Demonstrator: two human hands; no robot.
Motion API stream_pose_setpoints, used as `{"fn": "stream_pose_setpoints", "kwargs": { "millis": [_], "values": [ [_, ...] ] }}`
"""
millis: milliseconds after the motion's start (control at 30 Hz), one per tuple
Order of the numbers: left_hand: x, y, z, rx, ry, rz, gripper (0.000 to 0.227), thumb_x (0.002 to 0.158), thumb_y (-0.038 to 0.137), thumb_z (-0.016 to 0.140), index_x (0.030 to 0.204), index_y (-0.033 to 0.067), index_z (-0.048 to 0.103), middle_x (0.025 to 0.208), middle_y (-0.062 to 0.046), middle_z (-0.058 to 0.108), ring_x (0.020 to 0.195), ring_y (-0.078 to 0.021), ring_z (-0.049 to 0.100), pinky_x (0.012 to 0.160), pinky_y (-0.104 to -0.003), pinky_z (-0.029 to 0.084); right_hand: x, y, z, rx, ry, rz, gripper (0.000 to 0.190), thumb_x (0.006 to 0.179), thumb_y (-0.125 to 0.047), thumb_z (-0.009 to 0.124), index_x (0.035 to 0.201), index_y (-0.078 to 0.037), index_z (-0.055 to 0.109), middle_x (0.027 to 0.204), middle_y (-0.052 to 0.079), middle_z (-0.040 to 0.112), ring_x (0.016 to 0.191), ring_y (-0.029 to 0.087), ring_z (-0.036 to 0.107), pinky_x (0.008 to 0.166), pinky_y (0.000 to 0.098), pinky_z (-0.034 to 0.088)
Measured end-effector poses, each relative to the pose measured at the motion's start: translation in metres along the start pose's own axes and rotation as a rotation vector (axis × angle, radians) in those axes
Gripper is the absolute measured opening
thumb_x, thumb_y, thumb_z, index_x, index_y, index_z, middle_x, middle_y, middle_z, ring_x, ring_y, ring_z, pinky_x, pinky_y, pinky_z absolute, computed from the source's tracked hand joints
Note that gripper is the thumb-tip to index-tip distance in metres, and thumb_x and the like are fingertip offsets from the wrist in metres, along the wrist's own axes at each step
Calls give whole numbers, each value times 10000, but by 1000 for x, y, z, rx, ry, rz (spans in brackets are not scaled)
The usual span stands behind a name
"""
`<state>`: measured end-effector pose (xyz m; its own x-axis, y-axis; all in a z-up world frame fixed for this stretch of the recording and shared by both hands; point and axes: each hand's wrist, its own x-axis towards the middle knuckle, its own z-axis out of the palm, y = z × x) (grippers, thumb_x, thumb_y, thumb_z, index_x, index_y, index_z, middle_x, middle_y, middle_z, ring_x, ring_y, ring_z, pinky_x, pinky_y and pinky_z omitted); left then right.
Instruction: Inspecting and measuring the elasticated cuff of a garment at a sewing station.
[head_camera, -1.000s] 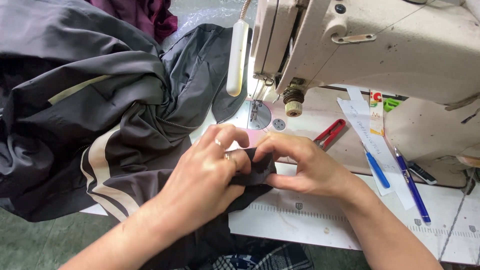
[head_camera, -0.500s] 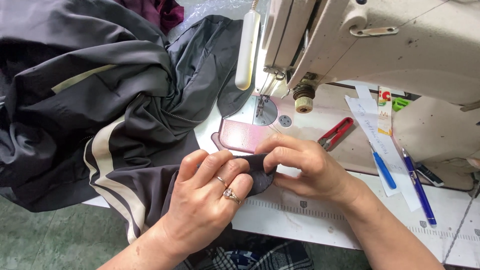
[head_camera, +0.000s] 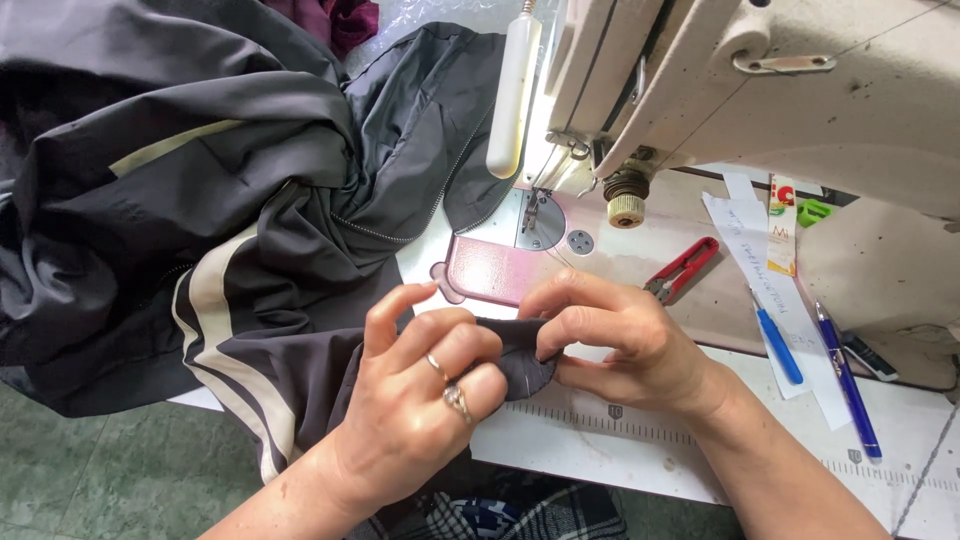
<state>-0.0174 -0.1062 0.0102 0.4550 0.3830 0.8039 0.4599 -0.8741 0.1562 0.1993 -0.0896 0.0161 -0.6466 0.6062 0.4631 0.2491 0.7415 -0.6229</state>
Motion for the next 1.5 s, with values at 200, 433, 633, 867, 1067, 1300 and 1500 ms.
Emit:
{"fn": "stream_pose_setpoints", "kwargs": {
  "millis": [200,433,633,867,1067,1300,1500],
  "values": [
    [0,-2,-1,0,16,57,263,955,-23,446,731,110,411,912,-21,667,831,-201,585,949,-409,368,0,2,0,12,-12,7,137,817,53,627,851,-57,553,967,128,585,799,241,608,712,304,503],
    [-2,-3,1,10,9,59,278,965,3,424,711,115,425,932,-29,679,832,-212,572,906,-388,383,-1,2,0,-1,-21,7,132,821,51,628,862,-57,564,976,124,587,797,240,604,701,303,500],
    [-7,-6,2,52,26,99,206,944,20,463,784,149,471,882,-9,650,796,-190,559,890,-375,382,-1,-1,-1,10,-10,26,149,803,82,623,853,-56,593,974,113,586,811,231,623,700,294,508],
    [-7,-7,1,69,67,163,190,935,23,485,787,140,513,838,-9,617,763,-180,574,858,-360,397,-2,0,0,-5,-8,12,144,793,81,604,829,-54,574,977,123,582,783,232,604,667,292,490],
    [-4,-7,1,93,62,154,211,949,21,455,778,134,505,880,-13,668,766,-175,601,863,-342,380,-1,0,-1,20,-12,27,161,773,95,600,834,-52,572,973,122,584,801,234,612,696,294,503],
    [-5,-8,3,83,43,143,227,965,50,457,758,121,514,918,-16,715,805,-187,621,866,-347,383,-1,2,-1,23,-17,14,118,828,55,611,841,-52,562,973,128,581,797,235,611,706,296,505],
    [-4,-11,11,-137,-44,-112,218,755,-98,574,789,116,560,796,96,601,705,-147,509,883,-368,378,4,-1,-3,85,0,107,154,769,57,640,841,-50,555,902,93,588,761,213,586,688,290,475]
  ]
}}
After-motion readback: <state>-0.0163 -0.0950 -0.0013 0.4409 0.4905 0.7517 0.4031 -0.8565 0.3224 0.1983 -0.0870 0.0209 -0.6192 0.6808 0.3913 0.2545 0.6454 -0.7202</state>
